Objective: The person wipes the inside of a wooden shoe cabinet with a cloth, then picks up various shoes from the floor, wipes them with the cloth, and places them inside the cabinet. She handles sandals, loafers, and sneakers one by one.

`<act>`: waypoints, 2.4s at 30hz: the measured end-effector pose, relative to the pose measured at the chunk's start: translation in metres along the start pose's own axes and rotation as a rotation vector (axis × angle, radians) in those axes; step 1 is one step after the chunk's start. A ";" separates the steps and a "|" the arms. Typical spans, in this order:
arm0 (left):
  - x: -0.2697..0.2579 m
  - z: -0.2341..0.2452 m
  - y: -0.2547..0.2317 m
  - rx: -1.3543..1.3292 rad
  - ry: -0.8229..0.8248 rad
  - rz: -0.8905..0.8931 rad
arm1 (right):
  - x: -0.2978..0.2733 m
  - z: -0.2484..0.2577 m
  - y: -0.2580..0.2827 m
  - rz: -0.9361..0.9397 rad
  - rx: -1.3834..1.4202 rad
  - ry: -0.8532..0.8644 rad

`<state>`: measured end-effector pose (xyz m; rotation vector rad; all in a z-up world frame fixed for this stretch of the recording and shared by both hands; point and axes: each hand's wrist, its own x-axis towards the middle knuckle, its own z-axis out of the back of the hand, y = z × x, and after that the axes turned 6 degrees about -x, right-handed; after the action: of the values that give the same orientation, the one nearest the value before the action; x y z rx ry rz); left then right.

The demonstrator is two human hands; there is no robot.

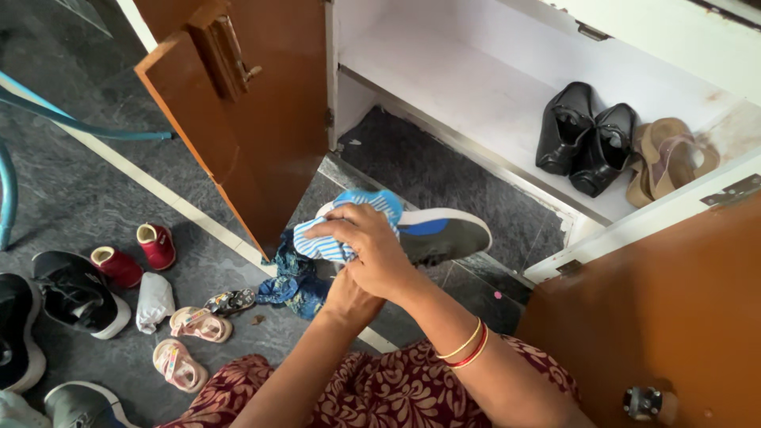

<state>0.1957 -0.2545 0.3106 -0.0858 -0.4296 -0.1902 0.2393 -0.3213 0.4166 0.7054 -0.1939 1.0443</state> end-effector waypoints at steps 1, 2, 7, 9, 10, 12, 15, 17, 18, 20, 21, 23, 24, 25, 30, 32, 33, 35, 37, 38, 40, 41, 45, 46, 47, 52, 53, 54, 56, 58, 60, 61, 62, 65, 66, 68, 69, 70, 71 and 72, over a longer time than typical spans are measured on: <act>0.000 0.002 -0.004 0.068 -0.231 -0.054 | 0.001 0.004 -0.003 -0.020 -0.046 0.025; -0.001 0.010 -0.002 0.010 -0.013 -0.043 | 0.001 0.008 -0.010 -0.041 -0.092 0.050; -0.007 0.063 0.031 -0.217 0.236 0.084 | 0.004 0.060 -0.074 -0.422 -0.395 -0.034; -0.006 0.059 0.030 -0.223 0.212 0.078 | 0.003 0.059 -0.074 -0.487 -0.469 -0.117; -0.006 0.051 0.030 -0.228 0.197 0.076 | 0.005 0.051 -0.066 -0.464 -0.459 -0.179; -0.005 0.026 0.022 -0.150 0.172 0.010 | 0.008 0.030 -0.037 -0.291 -0.103 -0.232; 0.001 -0.014 0.005 -0.116 0.203 -0.021 | -0.006 0.002 0.036 -0.117 0.439 0.183; 0.005 -0.024 -0.004 -0.127 0.233 -0.035 | -0.010 0.007 0.057 -0.067 0.579 0.318; 0.007 -0.023 -0.004 -0.151 0.269 -0.038 | -0.010 0.008 0.057 -0.040 0.468 0.217; 0.005 -0.009 -0.004 -0.194 0.335 -0.015 | -0.007 0.012 0.034 -0.092 0.211 -0.042; 0.005 0.001 -0.001 -0.204 0.356 0.006 | 0.001 0.025 0.006 -0.160 0.068 -0.202; -0.002 0.017 0.004 -0.238 0.353 0.042 | 0.002 0.052 -0.039 -0.221 -0.269 -0.310; -0.004 0.018 0.006 -0.254 0.334 0.048 | 0.002 0.054 -0.051 -0.279 -0.362 -0.311; -0.007 0.013 0.007 -0.259 0.327 0.035 | 0.001 0.042 -0.054 -0.359 -0.235 -0.244; -0.010 -0.064 -0.026 -0.132 0.468 -0.117 | -0.010 -0.019 0.012 -0.298 0.180 0.307; -0.012 -0.083 -0.035 -0.263 0.565 -0.188 | -0.014 -0.029 0.040 -0.121 0.126 0.560; -0.009 -0.085 -0.036 -0.322 0.612 -0.228 | -0.018 -0.034 0.050 0.003 -0.023 0.547; -0.007 -0.074 -0.042 -0.332 0.678 -0.259 | -0.017 -0.034 0.039 0.145 -0.322 0.515; -0.009 -0.045 -0.050 -0.229 0.710 -0.239 | -0.005 -0.020 -0.001 -0.005 -0.471 0.426; -0.010 -0.029 -0.051 -0.173 0.723 -0.227 | -0.001 -0.011 -0.019 -0.174 -0.468 0.357; -0.008 -0.001 -0.048 -0.059 0.742 -0.190 | 0.016 0.022 -0.055 -0.352 -0.791 0.314; -0.008 0.007 -0.045 -0.094 0.669 -0.158 | 0.015 0.039 -0.065 -0.433 -0.863 0.287; -0.010 0.004 -0.036 -0.137 0.575 -0.098 | 0.009 0.045 -0.063 -0.585 -0.786 0.204; -0.009 -0.002 -0.036 -0.125 0.604 -0.097 | 0.008 0.030 -0.052 -0.526 -0.654 0.190; -0.008 -0.009 -0.037 -0.132 0.630 -0.107 | 0.004 0.014 -0.037 -0.373 -0.327 0.118; 0.004 -0.036 -0.053 -0.178 0.771 -0.148 | -0.015 -0.042 0.037 0.025 -0.043 0.703; 0.001 -0.036 -0.055 -0.174 0.742 -0.141 | -0.014 -0.042 0.033 0.057 -0.177 0.653; -0.003 -0.033 -0.056 -0.170 0.712 -0.134 | -0.013 -0.043 0.026 0.091 -0.310 0.602; -0.006 -0.021 -0.049 -0.152 0.641 -0.115 | 0.006 -0.021 -0.016 -0.073 -0.390 0.327; -0.008 0.000 -0.035 -0.123 0.566 -0.082 | 0.017 0.019 -0.056 -0.406 -0.654 0.218; -0.008 0.020 -0.018 -0.118 0.474 -0.030 | 0.011 0.066 -0.079 -0.491 -0.712 0.180; -0.005 0.028 -0.009 -0.119 0.428 -0.012 | 0.009 0.077 -0.083 -0.549 -0.647 0.048; -0.004 0.036 0.000 -0.139 0.356 -0.017 | 0.007 0.078 -0.082 -0.439 -0.487 -0.066; -0.001 0.047 0.010 -0.213 0.190 -0.057 | 0.005 0.071 -0.065 -0.100 -0.123 -0.235; 0.001 0.048 0.009 -0.242 0.166 -0.086 | 0.008 0.062 -0.057 0.019 -0.077 -0.185; 0.007 0.048 0.010 -0.241 0.144 -0.104 | 0.011 0.046 -0.045 0.066 0.036 -0.022; 0.007 0.048 0.012 -0.212 0.155 -0.093 | 0.009 0.042 -0.043 0.086 0.098 0.060; 0.006 0.048 0.015 -0.184 0.166 -0.083 | 0.009 0.046 -0.048 -0.015 0.075 0.117; 0.002 0.047 0.021 -0.189 0.121 -0.049 | 0.010 0.055 -0.057 -0.114 0.052 0.181; -0.004 0.048 0.030 -0.194 0.076 -0.016 | 0.007 0.066 -0.064 -0.212 0.031 0.246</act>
<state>0.1782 -0.2185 0.3515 -0.2651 -0.3355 -0.2495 0.3085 -0.3767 0.4427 0.6045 0.1079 0.9219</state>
